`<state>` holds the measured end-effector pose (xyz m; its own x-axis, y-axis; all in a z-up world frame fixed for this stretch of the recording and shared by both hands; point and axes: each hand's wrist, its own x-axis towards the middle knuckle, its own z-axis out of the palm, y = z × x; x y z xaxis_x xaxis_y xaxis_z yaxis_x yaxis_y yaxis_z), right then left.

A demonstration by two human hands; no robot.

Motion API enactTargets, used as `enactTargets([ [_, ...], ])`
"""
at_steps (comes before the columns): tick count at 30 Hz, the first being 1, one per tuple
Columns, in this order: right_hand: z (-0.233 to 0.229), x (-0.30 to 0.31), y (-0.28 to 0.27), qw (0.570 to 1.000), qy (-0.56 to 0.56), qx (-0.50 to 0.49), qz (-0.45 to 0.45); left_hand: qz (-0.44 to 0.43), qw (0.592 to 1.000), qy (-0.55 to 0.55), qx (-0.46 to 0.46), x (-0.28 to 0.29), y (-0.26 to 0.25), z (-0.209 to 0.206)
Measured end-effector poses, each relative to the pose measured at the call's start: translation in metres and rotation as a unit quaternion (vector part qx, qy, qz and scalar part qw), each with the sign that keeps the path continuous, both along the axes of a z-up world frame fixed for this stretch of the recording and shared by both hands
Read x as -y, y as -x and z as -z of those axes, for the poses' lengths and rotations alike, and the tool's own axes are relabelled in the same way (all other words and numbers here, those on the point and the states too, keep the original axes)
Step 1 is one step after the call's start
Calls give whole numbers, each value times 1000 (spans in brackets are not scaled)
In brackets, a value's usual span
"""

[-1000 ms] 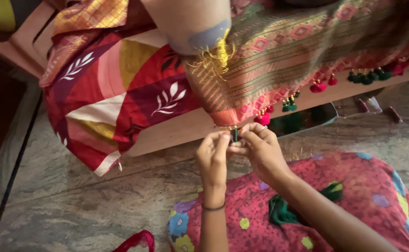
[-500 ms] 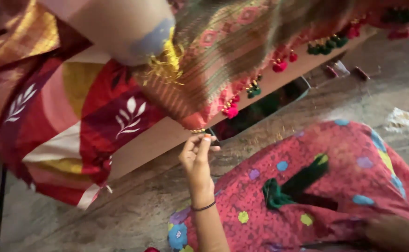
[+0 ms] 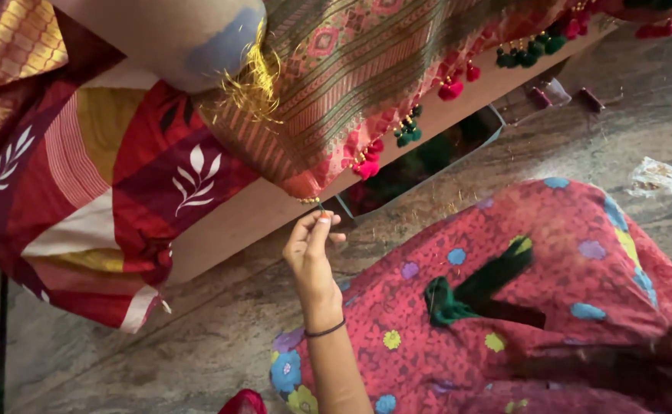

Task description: Attaching decorative tassels and gold thread to the edge of a fabric.

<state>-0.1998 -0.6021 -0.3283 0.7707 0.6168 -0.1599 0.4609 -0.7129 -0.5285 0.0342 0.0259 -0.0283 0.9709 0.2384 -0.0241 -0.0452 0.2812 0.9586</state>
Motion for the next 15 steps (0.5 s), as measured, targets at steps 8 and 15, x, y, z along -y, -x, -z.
enactTargets([
  [8,-320,-235,-154,987,55,-94,118,-19,1000,-8,11,3,4,-2],
  [15,-387,-295,-203,979,132,-108,109,-20,999,-34,15,-3,6,3],
])
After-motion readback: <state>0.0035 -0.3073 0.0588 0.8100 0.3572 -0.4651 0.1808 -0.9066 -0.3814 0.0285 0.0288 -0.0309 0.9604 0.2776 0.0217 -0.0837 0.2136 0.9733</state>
